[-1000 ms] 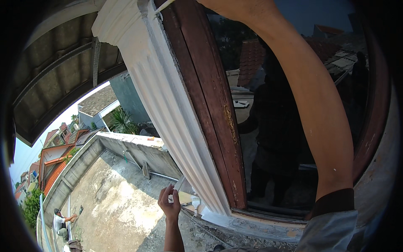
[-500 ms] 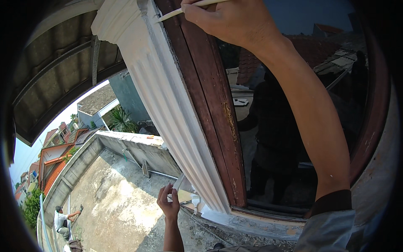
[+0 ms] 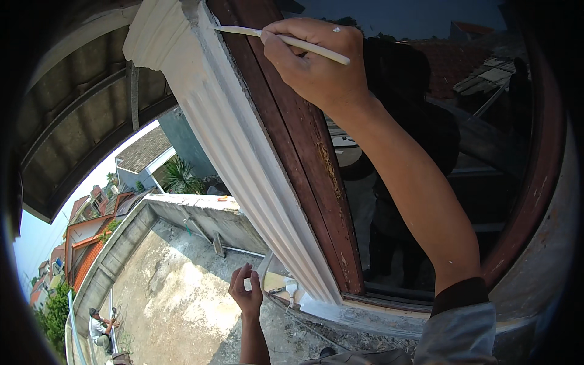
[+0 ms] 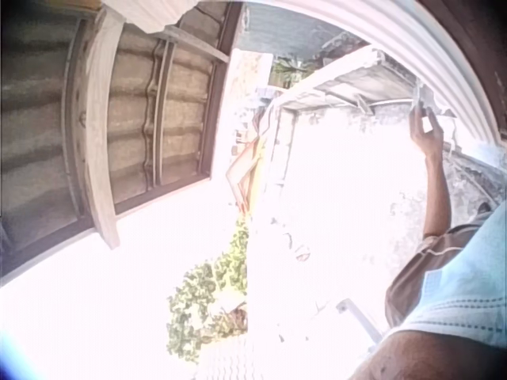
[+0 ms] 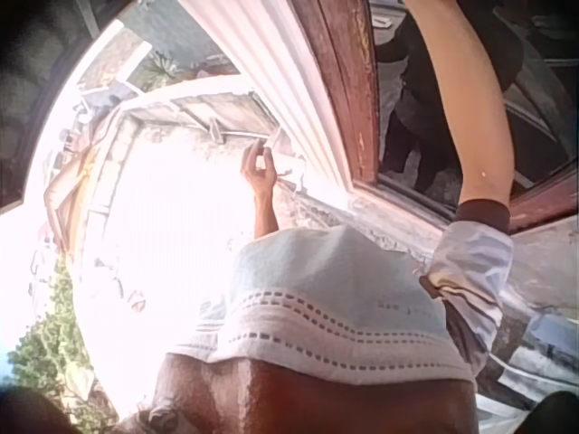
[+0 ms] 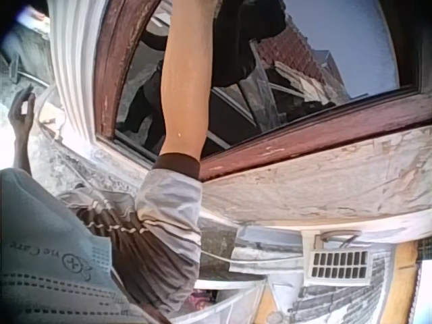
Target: The person paints a white decorative trim and a wooden window frame with a paint brush, using white paint from a paint bucket.
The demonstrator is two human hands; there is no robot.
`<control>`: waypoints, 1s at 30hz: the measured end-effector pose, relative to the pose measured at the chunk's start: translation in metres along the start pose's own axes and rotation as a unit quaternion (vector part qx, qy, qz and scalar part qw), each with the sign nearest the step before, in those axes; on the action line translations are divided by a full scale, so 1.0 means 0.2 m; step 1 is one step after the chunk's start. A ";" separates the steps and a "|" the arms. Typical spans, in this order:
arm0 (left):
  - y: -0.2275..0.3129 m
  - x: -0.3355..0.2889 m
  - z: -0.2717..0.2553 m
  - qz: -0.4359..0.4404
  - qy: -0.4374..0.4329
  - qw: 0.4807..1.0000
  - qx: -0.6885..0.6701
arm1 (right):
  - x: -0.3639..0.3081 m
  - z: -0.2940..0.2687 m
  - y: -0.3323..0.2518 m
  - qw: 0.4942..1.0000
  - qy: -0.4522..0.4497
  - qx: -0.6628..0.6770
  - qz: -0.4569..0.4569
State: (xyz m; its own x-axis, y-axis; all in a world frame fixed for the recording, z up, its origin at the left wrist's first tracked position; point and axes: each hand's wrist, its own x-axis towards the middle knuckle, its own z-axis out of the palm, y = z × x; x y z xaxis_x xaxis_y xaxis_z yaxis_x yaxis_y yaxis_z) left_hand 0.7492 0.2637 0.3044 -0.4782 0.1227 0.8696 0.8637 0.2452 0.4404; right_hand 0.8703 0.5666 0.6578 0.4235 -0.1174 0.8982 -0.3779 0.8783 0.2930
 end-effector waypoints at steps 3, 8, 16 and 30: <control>-0.01 0.00 -0.01 0.000 -0.003 1.000 0.005 | -0.09 -0.01 -0.04 0.999 0.015 0.037 0.027; -0.01 -0.02 -0.03 -0.003 -0.007 1.000 0.011 | -0.22 -0.01 -0.10 0.991 0.025 0.073 0.108; 0.01 -0.03 -0.06 -0.005 -0.009 0.999 0.038 | -0.44 -0.04 -0.14 0.980 0.024 0.107 0.167; -0.02 -0.09 -0.09 -0.018 -0.024 0.998 0.063 | -0.76 -0.16 -0.26 0.972 -0.005 0.094 0.215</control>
State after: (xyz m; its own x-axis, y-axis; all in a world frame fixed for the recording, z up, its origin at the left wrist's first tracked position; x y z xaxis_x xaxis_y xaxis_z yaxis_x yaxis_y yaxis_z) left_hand 0.7573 0.2442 0.2916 -0.5176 0.1573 0.8411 0.8206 0.3696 0.4359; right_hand 0.8521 0.5543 0.4947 0.1863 0.2365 0.9536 -0.6628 0.7467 -0.0556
